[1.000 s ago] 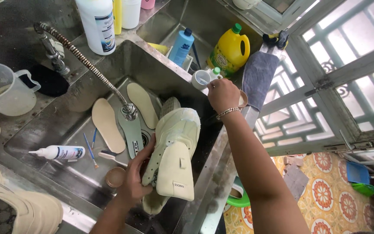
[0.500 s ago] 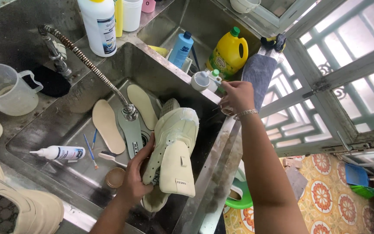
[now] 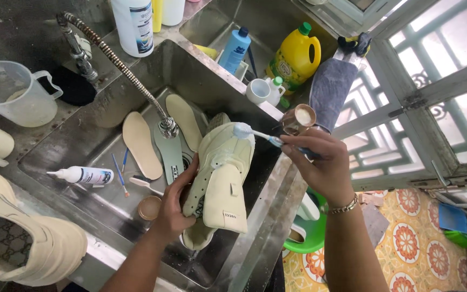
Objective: Washing and scrubbing various shoes and insoles in a sink using soap and brushes.
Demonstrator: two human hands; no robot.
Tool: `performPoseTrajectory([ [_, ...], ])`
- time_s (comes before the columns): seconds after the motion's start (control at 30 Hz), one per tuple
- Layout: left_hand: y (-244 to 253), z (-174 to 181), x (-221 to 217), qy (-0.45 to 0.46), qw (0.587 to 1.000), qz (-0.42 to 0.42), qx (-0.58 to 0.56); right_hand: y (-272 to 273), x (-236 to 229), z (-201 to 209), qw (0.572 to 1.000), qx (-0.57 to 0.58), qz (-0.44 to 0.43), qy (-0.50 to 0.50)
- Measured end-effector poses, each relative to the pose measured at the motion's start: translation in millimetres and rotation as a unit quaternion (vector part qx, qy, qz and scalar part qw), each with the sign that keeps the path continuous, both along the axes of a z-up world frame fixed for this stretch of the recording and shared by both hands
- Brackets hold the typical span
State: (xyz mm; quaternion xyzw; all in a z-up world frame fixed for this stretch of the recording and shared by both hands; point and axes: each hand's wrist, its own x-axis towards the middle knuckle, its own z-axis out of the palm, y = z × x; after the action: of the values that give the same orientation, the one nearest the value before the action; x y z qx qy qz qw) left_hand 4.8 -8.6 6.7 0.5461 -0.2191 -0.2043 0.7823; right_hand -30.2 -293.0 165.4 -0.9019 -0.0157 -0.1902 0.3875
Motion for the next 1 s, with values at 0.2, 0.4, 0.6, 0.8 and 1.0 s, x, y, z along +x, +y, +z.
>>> performPoseTrajectory([
  [0.2,1,2,-2,0.0,1.0,-0.004,-0.016,4,-4,7,0.996,-0.074,-0.022,-0.031],
  [0.4,2,10,-2,-0.003,1.0,-0.014,-0.015,14,-1,10,0.994,-0.104,0.008,-0.032],
  [0.6,4,14,-3,0.026,0.999,-0.026,-0.007,7,0,6,0.992,-0.114,0.031,-0.032],
  [0.8,1,18,-3,0.028,0.999,-0.033,0.01,11,0,9,0.991,-0.122,0.026,-0.04],
  [1.0,3,10,-4,-0.014,1.0,-0.026,0.008,-1,-4,-3,0.996,-0.086,0.02,-0.034],
])
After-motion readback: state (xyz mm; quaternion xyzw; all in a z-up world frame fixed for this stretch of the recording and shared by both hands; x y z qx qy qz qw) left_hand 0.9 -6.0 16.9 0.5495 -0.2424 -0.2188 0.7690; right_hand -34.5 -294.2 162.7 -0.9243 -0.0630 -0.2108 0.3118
